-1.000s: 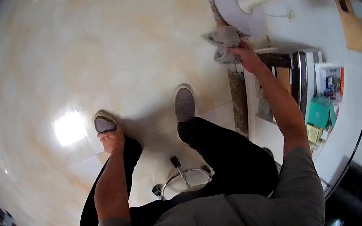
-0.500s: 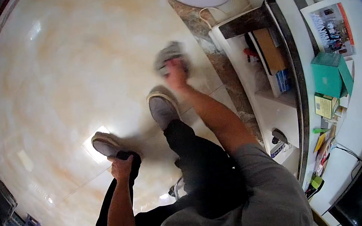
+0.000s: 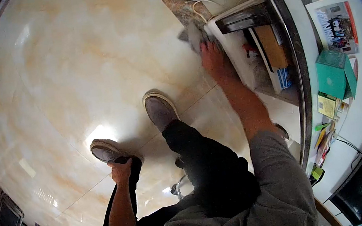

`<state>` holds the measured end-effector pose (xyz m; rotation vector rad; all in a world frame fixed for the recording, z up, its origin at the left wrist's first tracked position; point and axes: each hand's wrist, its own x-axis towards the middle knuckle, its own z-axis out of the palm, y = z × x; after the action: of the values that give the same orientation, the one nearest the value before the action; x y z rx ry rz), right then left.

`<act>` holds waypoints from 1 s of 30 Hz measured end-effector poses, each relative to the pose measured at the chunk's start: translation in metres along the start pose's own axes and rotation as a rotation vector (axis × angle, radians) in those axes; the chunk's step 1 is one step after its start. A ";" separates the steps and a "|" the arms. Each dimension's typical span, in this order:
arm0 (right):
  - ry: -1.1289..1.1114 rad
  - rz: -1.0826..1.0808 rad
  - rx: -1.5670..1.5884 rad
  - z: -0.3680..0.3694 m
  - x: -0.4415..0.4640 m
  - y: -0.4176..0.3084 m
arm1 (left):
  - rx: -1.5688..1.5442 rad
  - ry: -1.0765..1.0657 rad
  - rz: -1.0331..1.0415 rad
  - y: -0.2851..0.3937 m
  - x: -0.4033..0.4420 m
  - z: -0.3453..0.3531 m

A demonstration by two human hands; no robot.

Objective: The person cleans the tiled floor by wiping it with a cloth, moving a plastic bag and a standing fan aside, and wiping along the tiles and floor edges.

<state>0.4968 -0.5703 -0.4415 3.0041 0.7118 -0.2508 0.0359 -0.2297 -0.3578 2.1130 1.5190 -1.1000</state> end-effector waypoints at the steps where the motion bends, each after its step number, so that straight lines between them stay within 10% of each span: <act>1: 0.133 0.104 -0.056 0.017 -0.045 -0.001 | -0.014 -0.006 0.000 0.000 -0.001 0.000; 3: -0.055 0.400 0.020 0.044 -0.142 0.007 | -0.033 -0.015 0.007 0.000 -0.002 0.000; 7: -0.339 0.246 -0.010 0.024 -0.256 0.011 | -0.036 0.004 -0.004 0.000 -0.005 -0.002; 12: 0.158 0.121 0.391 -0.002 -0.154 -0.003 | -0.048 0.003 -0.004 -0.009 0.003 0.006; 17: 0.165 -0.121 0.038 -0.011 -0.044 0.023 | -0.075 0.038 -0.034 -0.011 0.004 0.015; 30: 0.208 0.229 -0.201 0.073 -0.367 0.067 | -0.188 0.194 0.082 -0.057 0.008 0.053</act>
<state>0.1924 -0.7984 -0.4519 2.9067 0.3715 0.1362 -0.0358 -0.2366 -0.3883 2.1792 1.5374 -0.7114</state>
